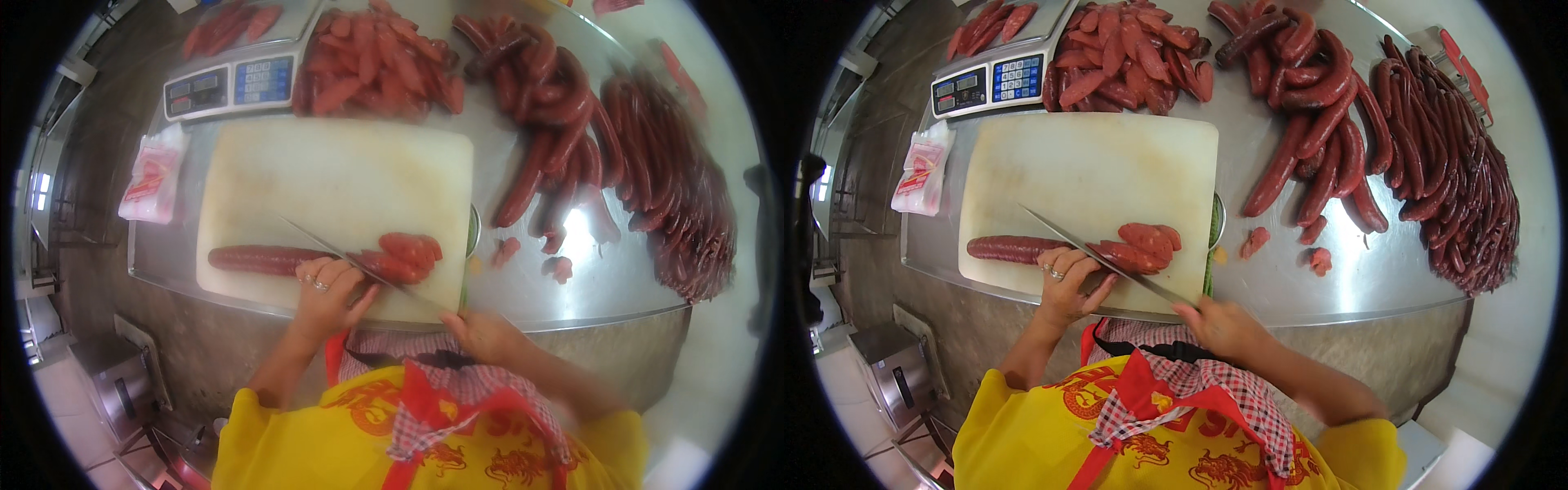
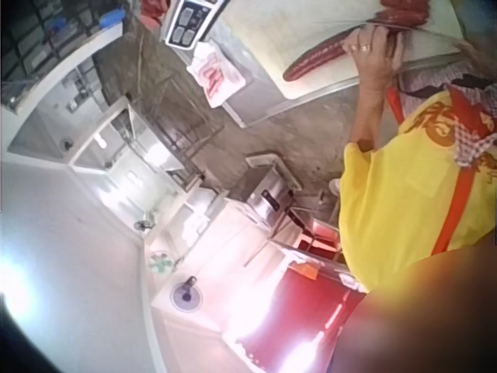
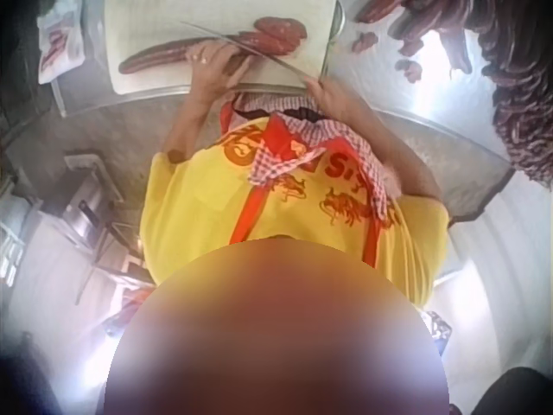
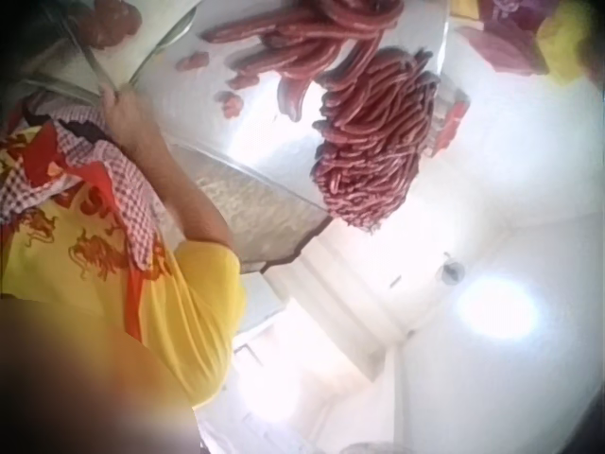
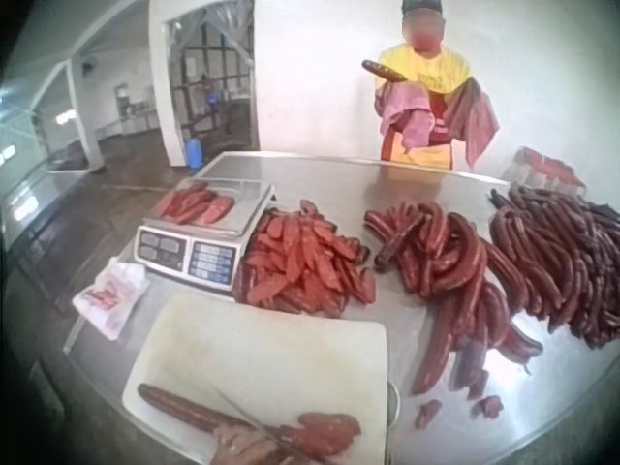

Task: The person slices long pieces of red meat into smaller segments on a white cutting board using a knife. Sliced pieces are moved aside on the stainless steel table. A digital scale and plastic bags are visible nearby.

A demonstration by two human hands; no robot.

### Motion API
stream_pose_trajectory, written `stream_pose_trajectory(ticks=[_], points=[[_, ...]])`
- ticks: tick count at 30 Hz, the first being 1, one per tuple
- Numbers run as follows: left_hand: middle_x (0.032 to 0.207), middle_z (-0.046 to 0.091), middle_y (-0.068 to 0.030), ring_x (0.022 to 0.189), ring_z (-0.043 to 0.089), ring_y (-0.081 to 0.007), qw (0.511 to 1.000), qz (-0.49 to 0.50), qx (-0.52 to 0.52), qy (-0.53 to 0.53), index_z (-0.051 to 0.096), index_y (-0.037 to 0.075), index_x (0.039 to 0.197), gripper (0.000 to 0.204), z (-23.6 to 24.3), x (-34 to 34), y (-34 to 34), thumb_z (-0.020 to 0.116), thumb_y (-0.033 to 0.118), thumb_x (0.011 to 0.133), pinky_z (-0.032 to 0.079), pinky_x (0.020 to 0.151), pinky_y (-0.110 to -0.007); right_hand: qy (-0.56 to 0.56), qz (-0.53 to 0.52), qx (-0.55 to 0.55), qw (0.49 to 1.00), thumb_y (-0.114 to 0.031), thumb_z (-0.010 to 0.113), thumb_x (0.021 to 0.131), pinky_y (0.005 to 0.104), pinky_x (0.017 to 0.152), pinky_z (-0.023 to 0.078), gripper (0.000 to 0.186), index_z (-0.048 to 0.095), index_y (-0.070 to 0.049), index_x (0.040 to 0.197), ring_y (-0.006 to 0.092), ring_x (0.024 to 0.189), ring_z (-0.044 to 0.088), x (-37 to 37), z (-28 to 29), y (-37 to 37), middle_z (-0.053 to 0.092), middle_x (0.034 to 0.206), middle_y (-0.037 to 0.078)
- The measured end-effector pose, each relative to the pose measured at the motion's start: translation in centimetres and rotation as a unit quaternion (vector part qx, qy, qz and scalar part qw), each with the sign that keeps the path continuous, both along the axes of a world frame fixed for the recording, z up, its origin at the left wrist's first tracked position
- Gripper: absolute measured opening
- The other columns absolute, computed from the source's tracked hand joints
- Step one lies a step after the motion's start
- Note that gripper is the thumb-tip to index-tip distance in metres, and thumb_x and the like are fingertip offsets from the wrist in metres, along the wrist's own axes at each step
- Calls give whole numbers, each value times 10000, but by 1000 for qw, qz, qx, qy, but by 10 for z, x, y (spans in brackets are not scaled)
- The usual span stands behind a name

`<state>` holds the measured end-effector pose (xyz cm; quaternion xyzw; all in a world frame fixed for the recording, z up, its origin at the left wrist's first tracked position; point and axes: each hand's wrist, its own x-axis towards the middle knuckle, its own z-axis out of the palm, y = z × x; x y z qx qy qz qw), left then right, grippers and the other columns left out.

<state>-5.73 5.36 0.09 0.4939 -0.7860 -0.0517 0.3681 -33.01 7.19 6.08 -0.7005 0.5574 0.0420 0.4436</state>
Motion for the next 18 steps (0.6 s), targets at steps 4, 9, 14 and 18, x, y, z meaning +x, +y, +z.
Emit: stream_pose_trajectory(ticks=[4,9,14,18], points=[[948,587,-15,925,530,-241,1000,-15,-15,-21,630,143,896,312,0,2,5,818,165,649,372,808,-389,-4,7,-69,998,-499,423,991,504,619,518,551,614,9,900,443,703,646,48,-19,-30,643,734,261],[954,596,-20,954,538,-255,999,4,-26,-29,643,133,901,341,2,22,5,832,160,619,375,830,-390,-6,-14,-4,1000,-520,435,979,502,644,517,558,621,-1,893,451,720,645,13,26,-10,646,733,257],[935,586,-29,942,533,-254,1000,-13,1,-2,637,136,886,325,1,25,4,824,154,621,376,824,-384,-7,-16,-48,999,-535,428,974,487,649,522,587,627,1,844,451,721,640,7,24,6,645,730,249],[940,581,-22,912,529,-249,1000,-12,-8,11,621,154,879,280,-1,23,5,797,163,661,370,798,-385,-3,35,-94,995,-529,424,978,496,633,519,594,622,17,854,454,692,633,60,-21,-30,637,705,245]])
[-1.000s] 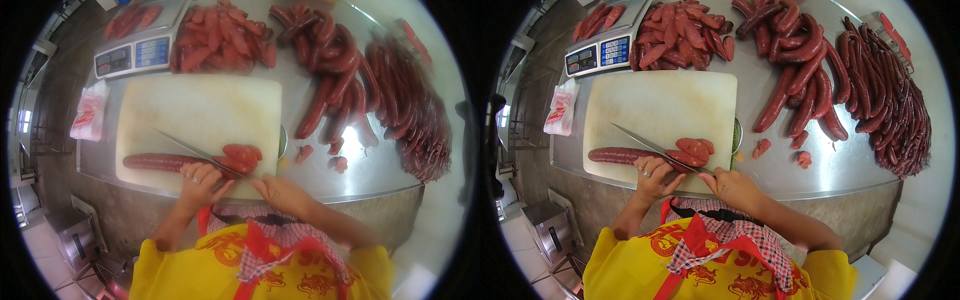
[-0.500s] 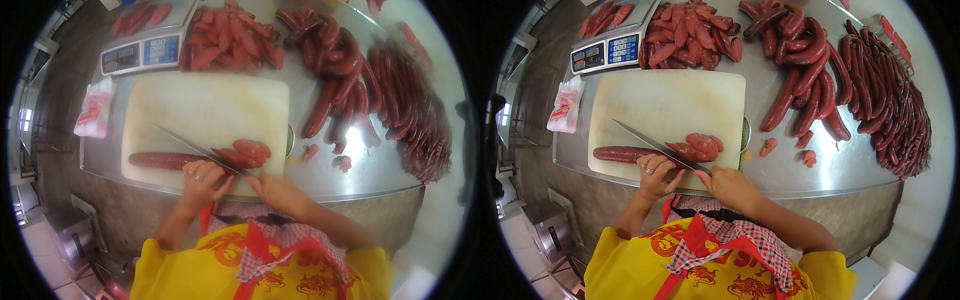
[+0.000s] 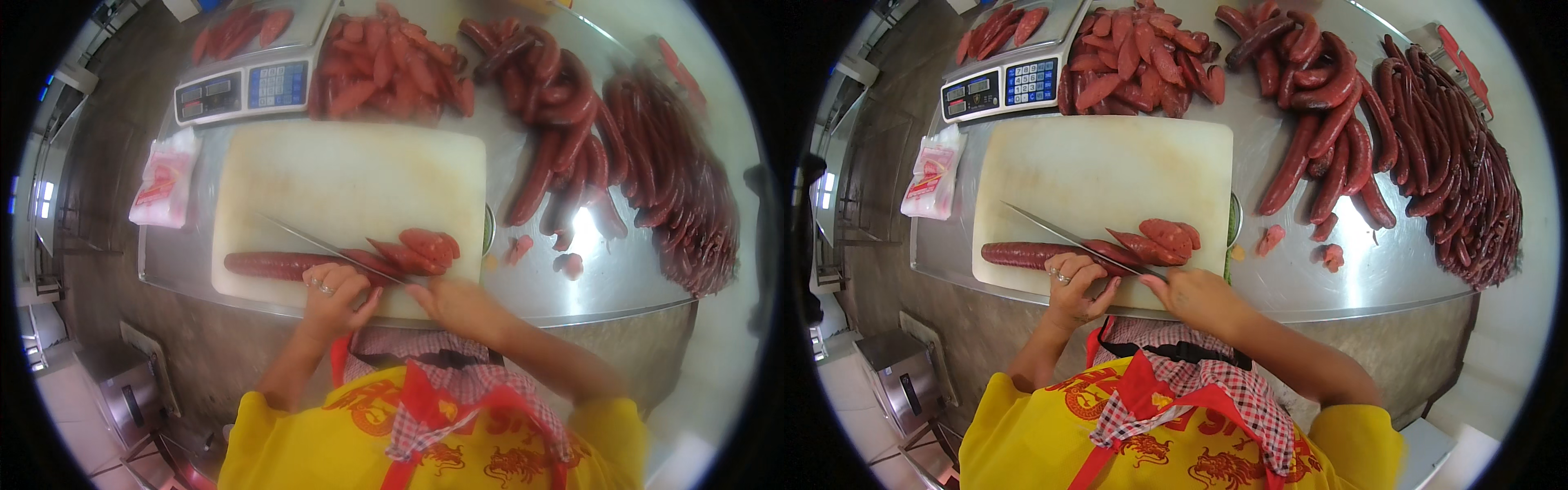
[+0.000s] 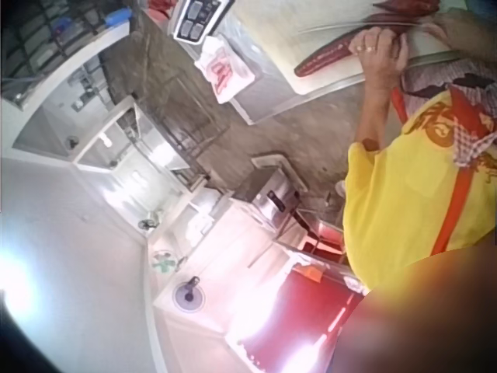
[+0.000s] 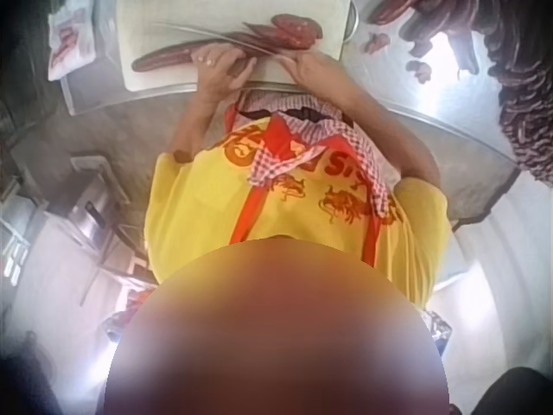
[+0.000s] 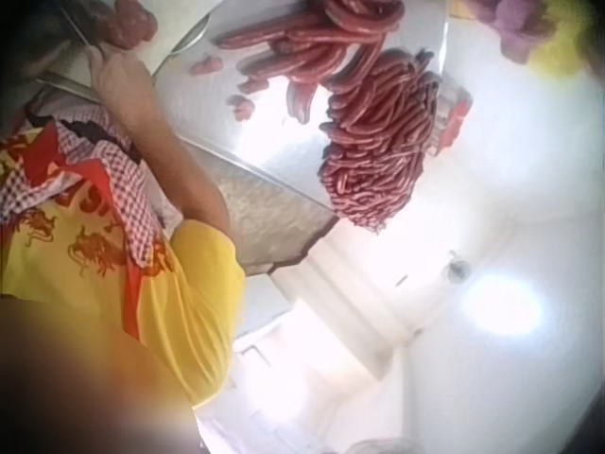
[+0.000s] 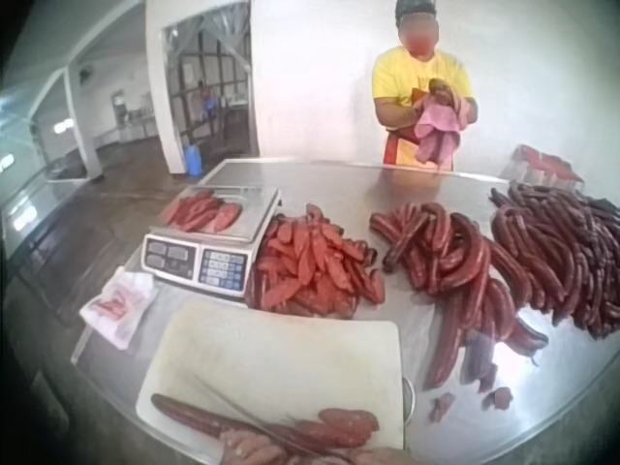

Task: The person slices long pieces of red meat into smaller segments on a white cutting board using a knife. Sliced pieces are moved aside on the stainless steel table. A digital scale and plastic bags are visible nearby.

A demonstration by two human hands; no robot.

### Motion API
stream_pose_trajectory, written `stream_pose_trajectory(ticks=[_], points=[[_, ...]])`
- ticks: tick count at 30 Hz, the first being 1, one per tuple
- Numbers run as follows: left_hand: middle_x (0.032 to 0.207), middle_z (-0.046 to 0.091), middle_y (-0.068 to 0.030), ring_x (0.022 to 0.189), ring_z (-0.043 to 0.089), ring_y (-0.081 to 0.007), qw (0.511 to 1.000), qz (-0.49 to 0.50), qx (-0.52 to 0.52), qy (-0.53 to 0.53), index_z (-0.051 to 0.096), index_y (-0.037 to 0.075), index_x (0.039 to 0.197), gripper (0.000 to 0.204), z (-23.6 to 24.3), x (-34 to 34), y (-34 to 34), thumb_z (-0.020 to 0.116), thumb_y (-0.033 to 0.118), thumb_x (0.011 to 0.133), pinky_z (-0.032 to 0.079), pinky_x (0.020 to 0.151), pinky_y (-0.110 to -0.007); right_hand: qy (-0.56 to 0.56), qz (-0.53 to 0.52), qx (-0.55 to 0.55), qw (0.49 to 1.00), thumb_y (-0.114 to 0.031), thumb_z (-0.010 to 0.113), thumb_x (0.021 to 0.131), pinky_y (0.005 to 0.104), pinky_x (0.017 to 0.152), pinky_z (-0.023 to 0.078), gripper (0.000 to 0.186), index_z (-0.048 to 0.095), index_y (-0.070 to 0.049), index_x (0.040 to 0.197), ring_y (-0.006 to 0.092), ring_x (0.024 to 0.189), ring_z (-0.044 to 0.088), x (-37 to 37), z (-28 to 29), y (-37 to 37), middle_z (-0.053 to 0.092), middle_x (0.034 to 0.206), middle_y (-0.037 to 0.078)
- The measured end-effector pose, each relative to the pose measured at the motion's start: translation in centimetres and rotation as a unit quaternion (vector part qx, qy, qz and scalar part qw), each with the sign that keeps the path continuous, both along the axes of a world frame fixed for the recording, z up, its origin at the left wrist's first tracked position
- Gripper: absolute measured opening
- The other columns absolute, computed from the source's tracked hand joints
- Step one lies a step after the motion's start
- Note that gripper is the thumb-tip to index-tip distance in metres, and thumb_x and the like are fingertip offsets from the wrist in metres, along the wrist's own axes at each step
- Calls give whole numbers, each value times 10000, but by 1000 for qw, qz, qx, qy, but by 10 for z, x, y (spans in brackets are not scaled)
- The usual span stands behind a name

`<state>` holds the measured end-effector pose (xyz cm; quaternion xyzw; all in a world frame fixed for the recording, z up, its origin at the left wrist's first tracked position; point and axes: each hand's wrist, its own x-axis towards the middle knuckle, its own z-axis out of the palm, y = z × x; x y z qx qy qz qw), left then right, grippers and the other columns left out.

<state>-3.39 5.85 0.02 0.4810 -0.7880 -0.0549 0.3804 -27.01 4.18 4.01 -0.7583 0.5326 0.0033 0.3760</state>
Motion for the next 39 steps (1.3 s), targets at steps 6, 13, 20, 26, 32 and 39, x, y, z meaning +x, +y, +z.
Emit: stream_pose_trajectory(ticks=[6,13,20,26,32,39], points=[[946,580,-32,916,525,-260,999,43,-19,-3,621,139,878,270,4,16,4,790,164,669,370,812,-389,-5,-27,23,999,-530,439,973,506,605,508,590,613,20,851,457,655,624,-24,33,18,627,665,232],[962,574,-42,940,519,-263,999,45,19,10,622,128,900,317,2,15,2,805,160,643,367,841,-393,-3,-3,14,1000,-503,437,983,521,619,500,564,613,13,840,465,643,613,-22,33,16,622,684,257],[961,581,-53,920,533,-269,999,31,-14,-10,632,113,889,333,5,26,0,816,140,613,375,830,-389,-11,-3,15,1000,-468,442,992,508,621,505,534,616,14,842,459,678,621,5,23,5,628,711,258],[956,580,-46,932,519,-266,999,31,5,-3,619,126,909,313,3,28,2,801,178,660,367,827,-394,14,-32,28,999,-468,470,981,490,601,512,528,616,18,835,440,655,625,-33,60,40,633,707,245],[923,582,-35,910,531,-259,999,35,-10,10,612,134,870,296,1,25,4,799,178,644,374,810,-398,-29,4,-33,999,-503,445,979,490,599,514,569,624,8,803,442,642,625,36,-8,0,635,693,241],[935,581,-24,934,525,-258,999,40,-11,-19,620,142,873,299,3,46,0,792,189,632,369,838,-392,10,-40,18,999,-502,489,963,496,603,505,553,607,11,795,456,664,627,-18,55,41,637,694,248]])
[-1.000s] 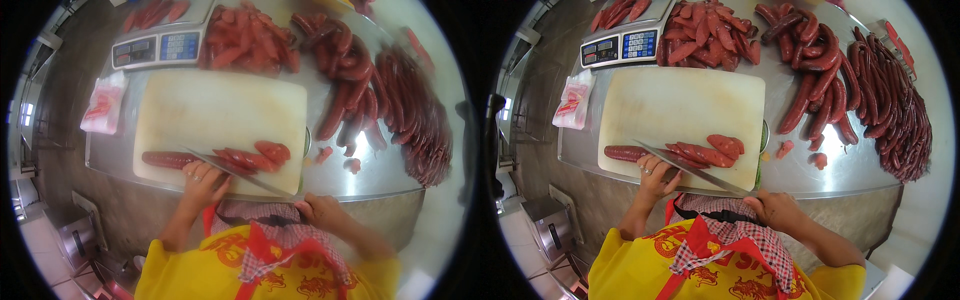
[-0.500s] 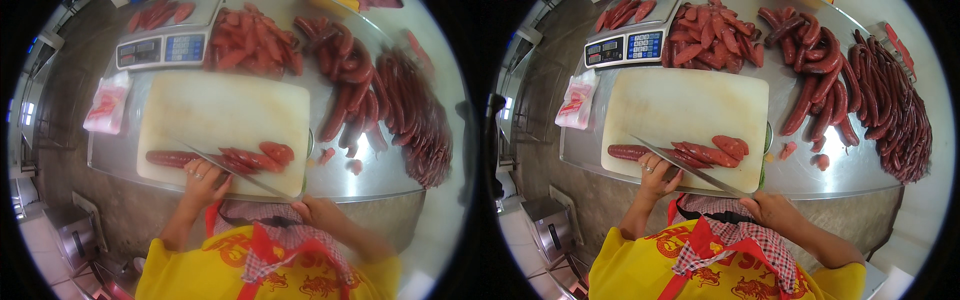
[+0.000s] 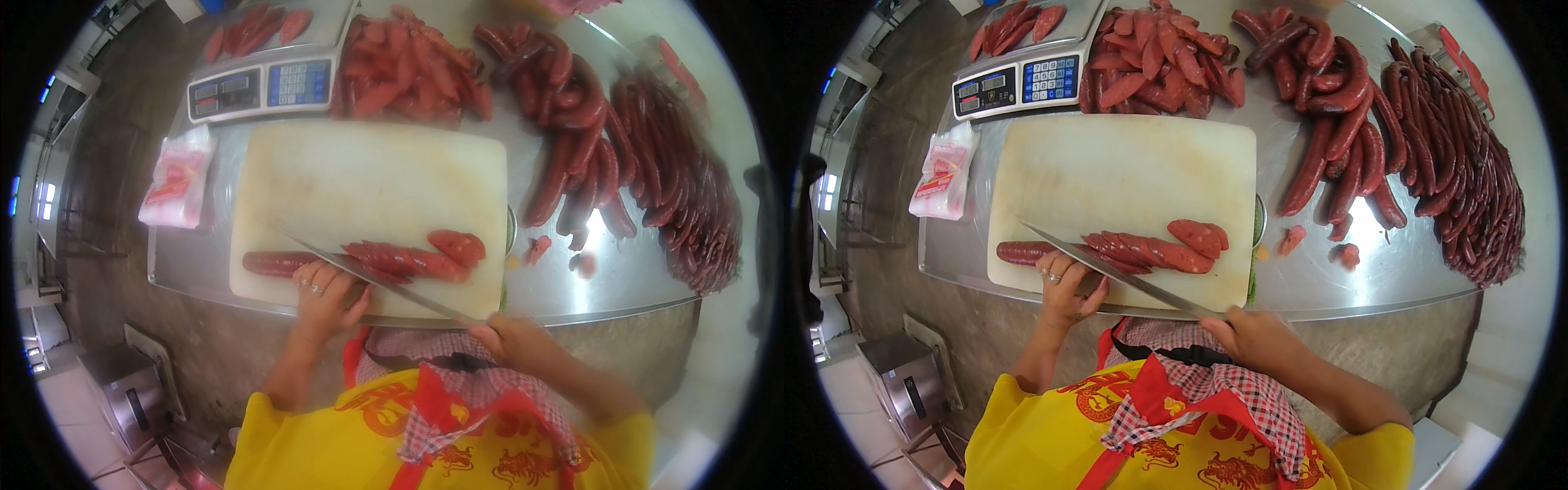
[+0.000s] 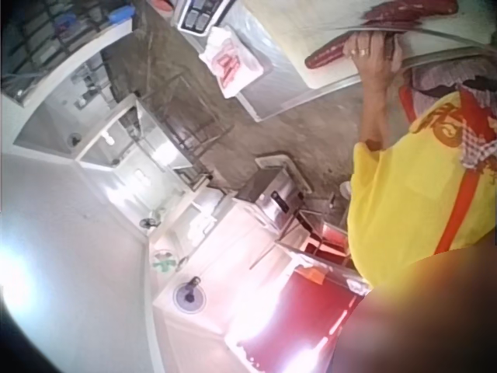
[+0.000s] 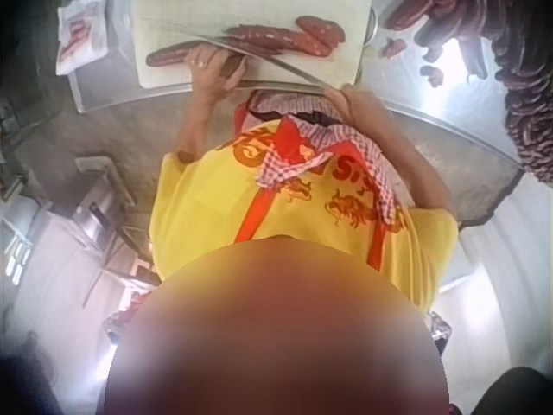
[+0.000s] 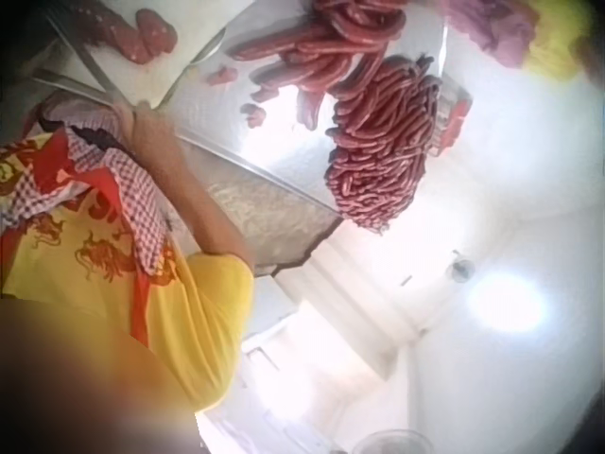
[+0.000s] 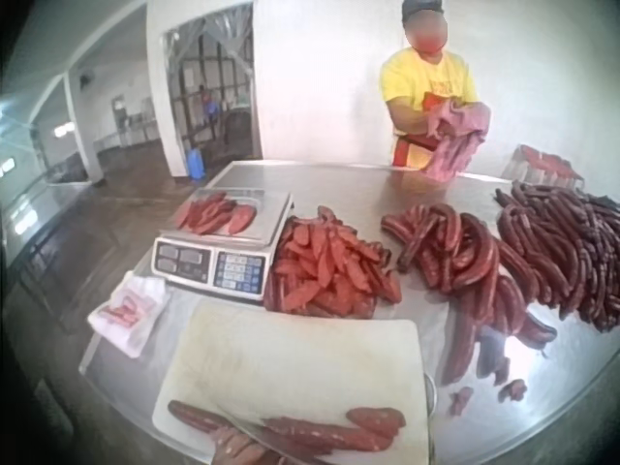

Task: The person slices long pieces of red meat into smaller segments on a white cutting board using a knife. Sliced pieces are moved aside on the stainless steel table. A digital scale and plastic bags are visible nearby.

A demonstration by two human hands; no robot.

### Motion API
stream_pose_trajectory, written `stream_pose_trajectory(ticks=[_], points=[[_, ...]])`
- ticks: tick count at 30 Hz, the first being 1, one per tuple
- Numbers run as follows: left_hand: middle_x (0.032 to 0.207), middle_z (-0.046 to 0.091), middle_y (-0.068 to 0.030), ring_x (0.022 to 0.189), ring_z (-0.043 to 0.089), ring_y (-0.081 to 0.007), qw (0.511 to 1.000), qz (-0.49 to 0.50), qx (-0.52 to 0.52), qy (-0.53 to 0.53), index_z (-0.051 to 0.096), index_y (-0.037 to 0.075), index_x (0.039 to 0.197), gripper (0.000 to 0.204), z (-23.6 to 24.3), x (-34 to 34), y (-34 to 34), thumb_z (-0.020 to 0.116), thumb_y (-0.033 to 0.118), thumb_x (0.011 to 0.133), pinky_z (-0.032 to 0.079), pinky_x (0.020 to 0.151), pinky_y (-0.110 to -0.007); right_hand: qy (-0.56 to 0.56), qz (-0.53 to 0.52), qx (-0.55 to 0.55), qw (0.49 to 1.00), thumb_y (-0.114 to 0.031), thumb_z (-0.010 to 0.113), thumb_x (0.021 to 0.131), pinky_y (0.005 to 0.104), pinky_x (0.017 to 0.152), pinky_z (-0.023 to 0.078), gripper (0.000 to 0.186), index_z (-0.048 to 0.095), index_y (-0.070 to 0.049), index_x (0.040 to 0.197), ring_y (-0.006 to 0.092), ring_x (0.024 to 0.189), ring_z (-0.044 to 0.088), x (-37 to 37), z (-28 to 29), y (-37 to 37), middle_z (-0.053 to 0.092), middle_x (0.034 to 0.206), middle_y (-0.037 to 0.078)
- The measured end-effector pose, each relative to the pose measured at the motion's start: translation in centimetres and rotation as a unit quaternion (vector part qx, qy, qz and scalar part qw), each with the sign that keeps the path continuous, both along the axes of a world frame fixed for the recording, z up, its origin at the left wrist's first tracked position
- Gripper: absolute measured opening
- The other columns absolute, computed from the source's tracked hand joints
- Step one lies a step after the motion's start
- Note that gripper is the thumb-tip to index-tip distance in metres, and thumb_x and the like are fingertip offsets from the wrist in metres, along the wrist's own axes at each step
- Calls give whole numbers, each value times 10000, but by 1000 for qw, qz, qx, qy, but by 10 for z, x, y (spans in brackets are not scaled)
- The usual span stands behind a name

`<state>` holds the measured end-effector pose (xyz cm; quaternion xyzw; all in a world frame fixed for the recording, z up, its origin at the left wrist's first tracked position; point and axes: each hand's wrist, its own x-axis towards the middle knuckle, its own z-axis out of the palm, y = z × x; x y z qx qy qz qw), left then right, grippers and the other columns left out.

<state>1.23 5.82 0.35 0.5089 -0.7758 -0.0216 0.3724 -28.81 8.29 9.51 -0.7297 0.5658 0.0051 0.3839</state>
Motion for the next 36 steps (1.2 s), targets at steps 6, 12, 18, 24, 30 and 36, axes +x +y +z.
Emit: stream_pose_trajectory(ticks=[6,12,18,24,30,36], points=[[937,574,-16,947,515,-252,1000,8,10,16,624,149,882,302,-5,-2,1,787,189,630,359,852,-388,-13,30,8,999,-489,454,981,494,629,507,578,613,23,765,458,676,626,40,-37,-23,624,682,265],[936,586,-59,898,541,-274,1000,-10,-28,-4,635,105,885,335,-5,7,2,795,131,591,377,835,-391,-20,8,-2,1000,-514,434,979,493,623,508,607,614,23,762,449,644,625,56,-42,-31,614,660,259],[926,569,-20,924,526,-249,1000,-6,-10,6,630,150,892,311,-9,13,6,783,181,623,363,835,-386,27,-1,11,1000,-488,473,973,506,592,507,570,609,17,745,454,632,624,5,0,14,608,632,246],[941,579,-25,932,524,-250,1000,3,-5,18,636,138,897,305,-10,11,3,783,175,632,369,846,-395,-5,30,-6,1000,-530,420,977,487,620,523,625,627,15,752,448,664,637,72,-58,-33,630,671,251],[956,604,-64,908,549,-279,999,28,-29,-7,651,95,904,322,-1,32,2,790,122,615,405,850,-390,-24,5,29,999,-519,442,974,493,640,522,593,633,24,829,447,688,641,39,-12,-7,640,700,245],[944,610,-68,876,561,-279,1000,2,4,11,654,90,900,318,-6,39,-1,783,114,610,406,830,-385,-16,80,-7,997,-475,459,982,489,651,520,553,629,29,829,448,703,635,37,-21,-1,640,711,241]])
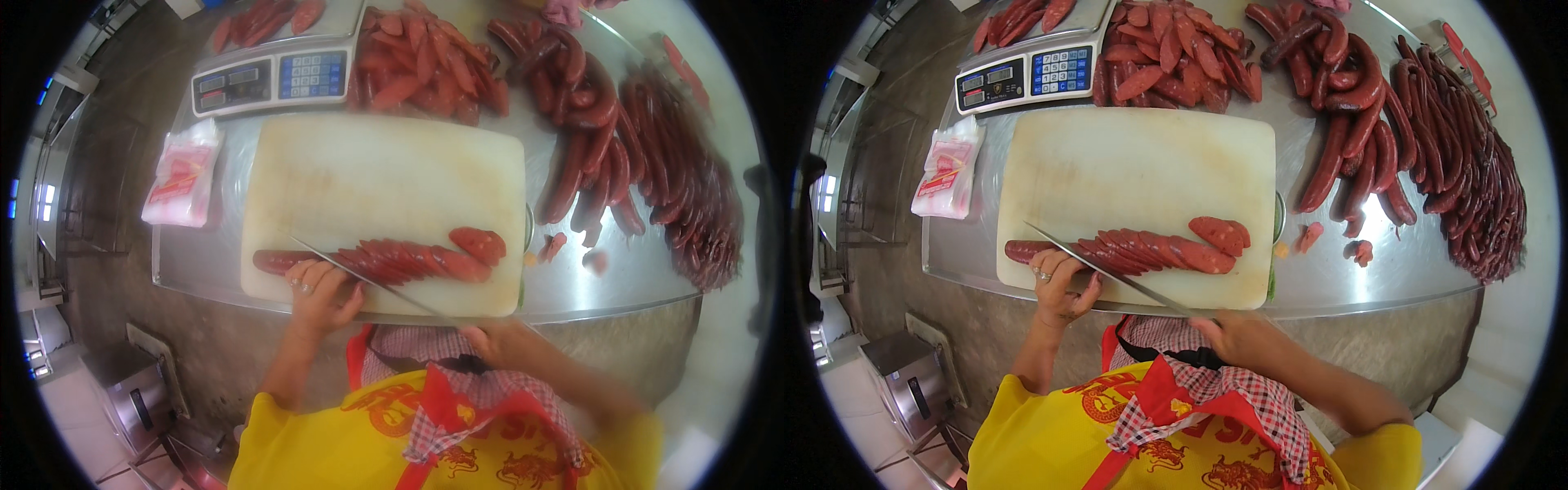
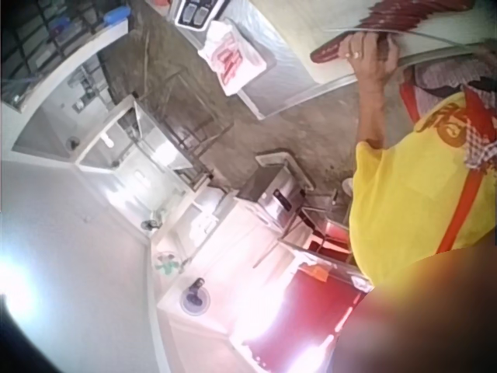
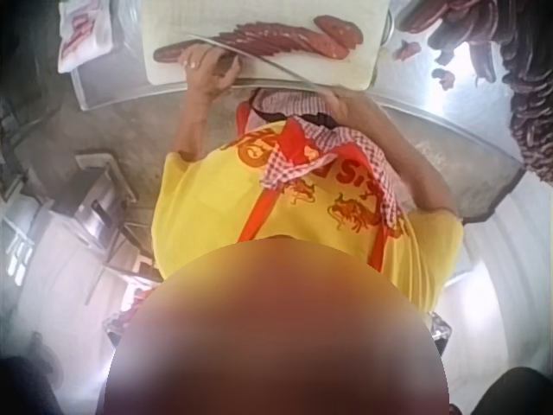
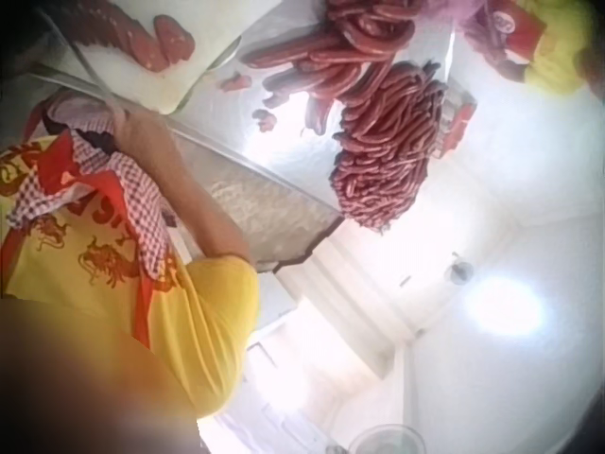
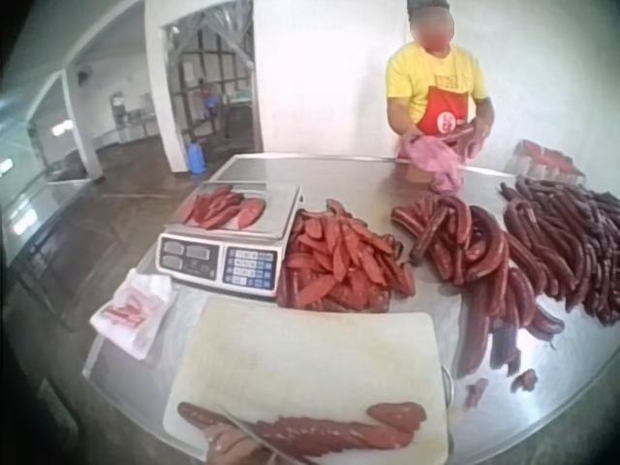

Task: The person slices long pieces of red meat into smaller segments on a white cutting board using a knife. Sliced pieces are moved aside on the stainless steel table. A digital scale and plastic bags are visible nearby.

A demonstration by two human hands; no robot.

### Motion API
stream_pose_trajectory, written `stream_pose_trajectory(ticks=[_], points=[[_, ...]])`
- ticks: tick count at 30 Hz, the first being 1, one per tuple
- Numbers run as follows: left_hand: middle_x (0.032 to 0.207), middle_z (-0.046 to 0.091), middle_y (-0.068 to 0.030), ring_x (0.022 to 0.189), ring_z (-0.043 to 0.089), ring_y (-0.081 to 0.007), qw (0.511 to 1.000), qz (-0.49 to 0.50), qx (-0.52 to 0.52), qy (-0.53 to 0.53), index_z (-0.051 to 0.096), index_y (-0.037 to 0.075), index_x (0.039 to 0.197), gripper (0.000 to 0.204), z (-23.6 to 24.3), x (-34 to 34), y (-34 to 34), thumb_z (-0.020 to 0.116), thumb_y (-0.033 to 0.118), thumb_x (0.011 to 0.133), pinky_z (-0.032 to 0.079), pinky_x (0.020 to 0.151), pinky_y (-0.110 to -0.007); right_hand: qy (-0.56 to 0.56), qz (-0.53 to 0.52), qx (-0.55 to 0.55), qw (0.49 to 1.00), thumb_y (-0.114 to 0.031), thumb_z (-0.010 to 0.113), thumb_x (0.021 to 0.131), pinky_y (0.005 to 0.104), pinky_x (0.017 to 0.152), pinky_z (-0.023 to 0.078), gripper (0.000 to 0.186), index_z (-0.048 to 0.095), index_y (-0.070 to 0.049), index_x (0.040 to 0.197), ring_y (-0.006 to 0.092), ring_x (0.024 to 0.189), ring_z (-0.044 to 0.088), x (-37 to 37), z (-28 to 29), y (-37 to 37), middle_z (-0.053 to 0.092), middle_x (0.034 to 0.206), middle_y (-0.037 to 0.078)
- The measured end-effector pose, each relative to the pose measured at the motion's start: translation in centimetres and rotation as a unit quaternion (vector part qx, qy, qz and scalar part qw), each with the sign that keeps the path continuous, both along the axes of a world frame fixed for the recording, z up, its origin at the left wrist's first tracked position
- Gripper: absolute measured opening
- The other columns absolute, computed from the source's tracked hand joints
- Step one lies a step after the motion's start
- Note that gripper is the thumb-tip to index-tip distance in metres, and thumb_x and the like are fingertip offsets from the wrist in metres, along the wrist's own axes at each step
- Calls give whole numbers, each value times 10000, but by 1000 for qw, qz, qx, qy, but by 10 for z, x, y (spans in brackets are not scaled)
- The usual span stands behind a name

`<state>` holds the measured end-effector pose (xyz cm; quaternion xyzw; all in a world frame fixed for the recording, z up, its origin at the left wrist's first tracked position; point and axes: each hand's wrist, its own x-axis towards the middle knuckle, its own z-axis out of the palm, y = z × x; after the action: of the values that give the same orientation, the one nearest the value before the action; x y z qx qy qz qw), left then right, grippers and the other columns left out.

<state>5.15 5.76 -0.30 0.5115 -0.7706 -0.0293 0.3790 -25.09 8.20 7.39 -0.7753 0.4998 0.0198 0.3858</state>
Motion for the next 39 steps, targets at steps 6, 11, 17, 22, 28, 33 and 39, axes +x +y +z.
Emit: stream_pose_trajectory(ticks=[6,11,17,22,28,33,39], points=[[946,586,-35,926,526,-260,1000,-17,-21,16,642,121,904,323,-4,4,1,764,120,606,387,826,-388,-19,-37,31,999,-462,442,992,498,644,517,538,629,11,818,454,689,624,56,-28,-30,640,732,235],[936,579,-39,938,523,-264,999,12,-36,-6,646,118,906,315,-1,18,3,751,106,609,383,830,-381,0,-74,44,996,-473,439,991,524,605,507,515,630,-18,841,455,677,625,7,28,11,641,733,243],[934,588,-45,915,530,-265,1000,8,2,17,636,108,879,286,0,16,0,743,106,614,382,840,-387,18,-15,33,999,-490,425,992,512,611,513,529,633,-27,844,446,678,632,28,5,-4,647,745,240],[924,607,-77,876,553,-279,1000,1,-19,9,640,83,871,284,4,21,3,740,72,606,418,818,-381,-10,-35,21,999,-437,432,1000,512,621,506,461,629,-32,903,422,706,631,80,-21,-29,588,645,215],[912,588,-32,900,530,-258,1000,10,-24,7,631,122,870,290,4,33,-2,748,120,605,384,827,-386,137,-64,175,973,-425,463,992,513,646,509,431,623,-25,1005,430,733,638,11,37,15,646,815,245],[907,587,-33,905,526,-262,999,19,-5,36,631,122,856,285,0,33,-2,744,116,595,384,826,-388,-87,-28,-34,995,-464,474,978,492,660,523,488,649,-16,894,448,737,644,52,-3,2,641,757,270],[927,613,-67,905,548,-284,999,-6,-37,38,645,93,869,288,2,43,-1,755,89,602,426,841,-388,-6,-32,20,999,-444,476,984,489,649,530,471,659,-26,867,432,748,648,82,-16,-22,644,741,249]])
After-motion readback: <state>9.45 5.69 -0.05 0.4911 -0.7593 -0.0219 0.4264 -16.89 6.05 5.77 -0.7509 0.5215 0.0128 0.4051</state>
